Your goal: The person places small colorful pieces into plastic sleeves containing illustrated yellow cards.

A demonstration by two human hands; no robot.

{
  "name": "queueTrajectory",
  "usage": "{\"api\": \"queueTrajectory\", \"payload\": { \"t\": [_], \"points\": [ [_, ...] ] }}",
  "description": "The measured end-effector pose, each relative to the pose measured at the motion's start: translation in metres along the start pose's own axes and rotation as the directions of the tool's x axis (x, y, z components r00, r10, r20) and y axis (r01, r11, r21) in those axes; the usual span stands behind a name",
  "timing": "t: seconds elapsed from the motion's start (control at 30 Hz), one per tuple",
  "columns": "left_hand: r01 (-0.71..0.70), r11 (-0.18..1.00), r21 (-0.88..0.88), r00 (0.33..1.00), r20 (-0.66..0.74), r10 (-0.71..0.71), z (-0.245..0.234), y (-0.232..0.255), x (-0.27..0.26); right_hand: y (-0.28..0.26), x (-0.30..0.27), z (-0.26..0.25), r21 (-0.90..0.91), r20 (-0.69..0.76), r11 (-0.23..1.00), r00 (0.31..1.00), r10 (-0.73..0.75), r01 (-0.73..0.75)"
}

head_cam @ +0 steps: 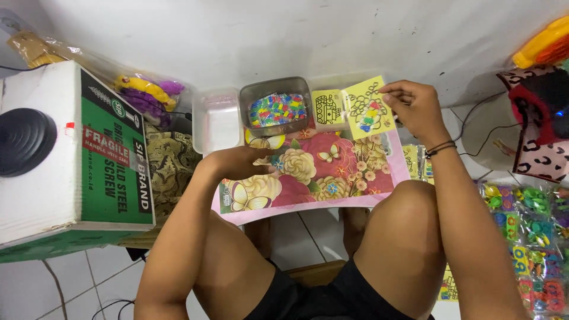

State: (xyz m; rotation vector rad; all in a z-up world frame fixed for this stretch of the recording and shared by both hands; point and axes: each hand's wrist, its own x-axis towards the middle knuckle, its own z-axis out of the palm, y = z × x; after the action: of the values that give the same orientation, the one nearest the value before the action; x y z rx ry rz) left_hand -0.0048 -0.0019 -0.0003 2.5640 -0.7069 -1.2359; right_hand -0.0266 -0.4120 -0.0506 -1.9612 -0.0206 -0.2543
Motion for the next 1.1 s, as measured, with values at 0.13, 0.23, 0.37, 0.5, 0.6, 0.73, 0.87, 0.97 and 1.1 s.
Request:
{"api": "queueTrajectory", "payload": {
  "t": [0.13, 0.23, 0.37, 0.5, 0.6, 0.73, 0.87, 0.97, 1.1],
  "points": [
    [0.001, 1.0, 0.004, 1.0, -0.02, -0.001, 0.006, -0.002, 0.003, 0.022, -0.02, -0.023, 0.028, -0.113, 0.999, 0.993, 0.032, -0.029],
    [0.079, 0.992, 0.102, 0.994, -0.085, -0.071, 0.011, -0.003, 0.006, 0.043, -0.049, -0.047, 0.192, -0.297, 0.981, 0.95, 0.092, -0.035],
    [0.109, 0.992, 0.063, 0.993, -0.058, -0.106, 0.011, 0.006, 0.0, 0.108, -0.108, -0.088, 0.551, -0.489, 0.834, 0.798, 0.351, -0.029],
    [0.215, 0.975, 0.058, 0.976, -0.04, -0.213, 0.014, 0.006, -0.002, 0.203, -0.182, -0.115, 0.732, -0.511, 0.68, 0.694, 0.506, 0.043],
    [0.353, 0.934, -0.048, 0.935, 0.004, -0.354, 0.009, 0.029, -0.01, 0.208, -0.235, -0.113, 0.743, -0.55, 0.669, 0.553, 0.626, -0.019],
    [0.385, 0.922, -0.037, 0.923, 0.011, -0.385, 0.012, 0.035, -0.003, 0.233, -0.297, -0.118, 0.764, -0.522, 0.638, 0.488, 0.7, -0.096],
    [0.405, 0.914, 0.018, 0.914, 0.016, -0.405, 0.018, 0.031, 0.008, 0.242, -0.339, -0.116, 0.796, -0.514, 0.594, 0.391, 0.763, -0.113],
    [0.409, 0.912, 0.034, 0.912, 0.011, -0.41, 0.023, 0.02, 0.02, 0.252, -0.354, -0.114, 0.812, -0.485, 0.566, 0.373, 0.791, -0.144],
    [0.455, 0.889, 0.046, 0.89, 0.004, -0.456, 0.02, 0.035, 0.02, 0.277, -0.357, -0.11, 0.82, -0.433, 0.538, 0.402, 0.807, -0.196]
  ]
}}
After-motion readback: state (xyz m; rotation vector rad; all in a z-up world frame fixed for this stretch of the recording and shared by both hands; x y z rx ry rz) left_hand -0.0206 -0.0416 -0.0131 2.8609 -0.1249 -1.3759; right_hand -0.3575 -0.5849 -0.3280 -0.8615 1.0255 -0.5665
